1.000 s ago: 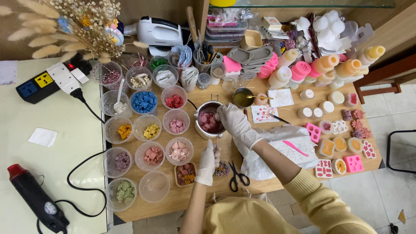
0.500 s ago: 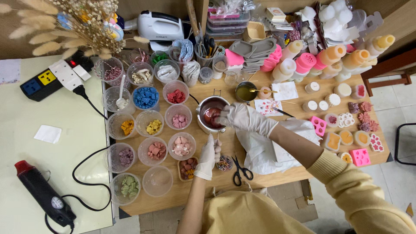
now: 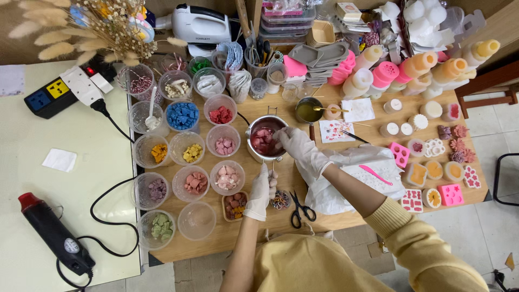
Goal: The person prepares decorative candles by stirring liquid wax in small metal pots and using a heat gun to melt wax pieces.
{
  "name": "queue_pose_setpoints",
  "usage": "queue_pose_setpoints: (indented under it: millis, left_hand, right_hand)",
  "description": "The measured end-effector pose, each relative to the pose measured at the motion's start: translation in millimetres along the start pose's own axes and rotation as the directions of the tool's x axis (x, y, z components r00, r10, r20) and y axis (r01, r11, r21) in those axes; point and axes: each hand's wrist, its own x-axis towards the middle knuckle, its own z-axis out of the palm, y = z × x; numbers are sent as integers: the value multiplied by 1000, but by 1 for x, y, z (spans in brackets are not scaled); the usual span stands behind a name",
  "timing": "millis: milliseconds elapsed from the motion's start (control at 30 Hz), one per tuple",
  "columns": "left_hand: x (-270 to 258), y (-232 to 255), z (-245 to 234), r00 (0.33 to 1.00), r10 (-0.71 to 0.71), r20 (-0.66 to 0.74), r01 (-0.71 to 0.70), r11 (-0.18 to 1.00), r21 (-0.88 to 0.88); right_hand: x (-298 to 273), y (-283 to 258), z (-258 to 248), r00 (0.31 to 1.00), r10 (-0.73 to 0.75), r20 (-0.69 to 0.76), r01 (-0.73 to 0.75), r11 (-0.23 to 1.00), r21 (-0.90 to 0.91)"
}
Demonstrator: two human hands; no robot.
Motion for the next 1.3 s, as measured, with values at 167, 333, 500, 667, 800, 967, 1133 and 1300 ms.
queue_pose_setpoints:
  millis: [167, 333, 500, 667, 800, 967, 1133, 1300]
  left_hand:
    - [-2, 1, -1, 1000, 10, -1, -10, 1000, 15]
    - [2, 0, -2, 1000, 17, 18, -17, 1000, 15]
    - [2, -2, -2, 1000, 29, 12, -29, 999, 16]
    - [3, -2, -2, 1000, 17, -2, -17, 999, 29]
    - [3, -2, -3, 1000, 24, -11, -24, 999, 30]
    - [1, 0, -2, 1000, 24, -1, -24, 999, 26]
    - [1, 0, -2, 1000, -1, -8, 1, 1000, 18]
    - [2, -1, -4, 1000, 17, 6, -17, 999, 28]
  right_hand:
    - [-3, -17, -8, 922, -384, -48, 326, 837, -439]
    - [-5, -27, -24, 634, -737, 235, 579, 250, -776]
    - [-5, 1, -14, 683, -697, 219, 508, 237, -828]
    - [-6, 5, 4, 847, -530, -41, 437, 738, -514]
    - [-5, -29, -6, 706, -700, 109, 530, 419, -738]
    - [-8, -26, -13, 706, -702, 97, 495, 391, -776]
    - [-3, -5, -15, 986, -165, -30, 152, 958, -243]
    - [-4, -12, -23, 751, -656, -68, 507, 640, -577]
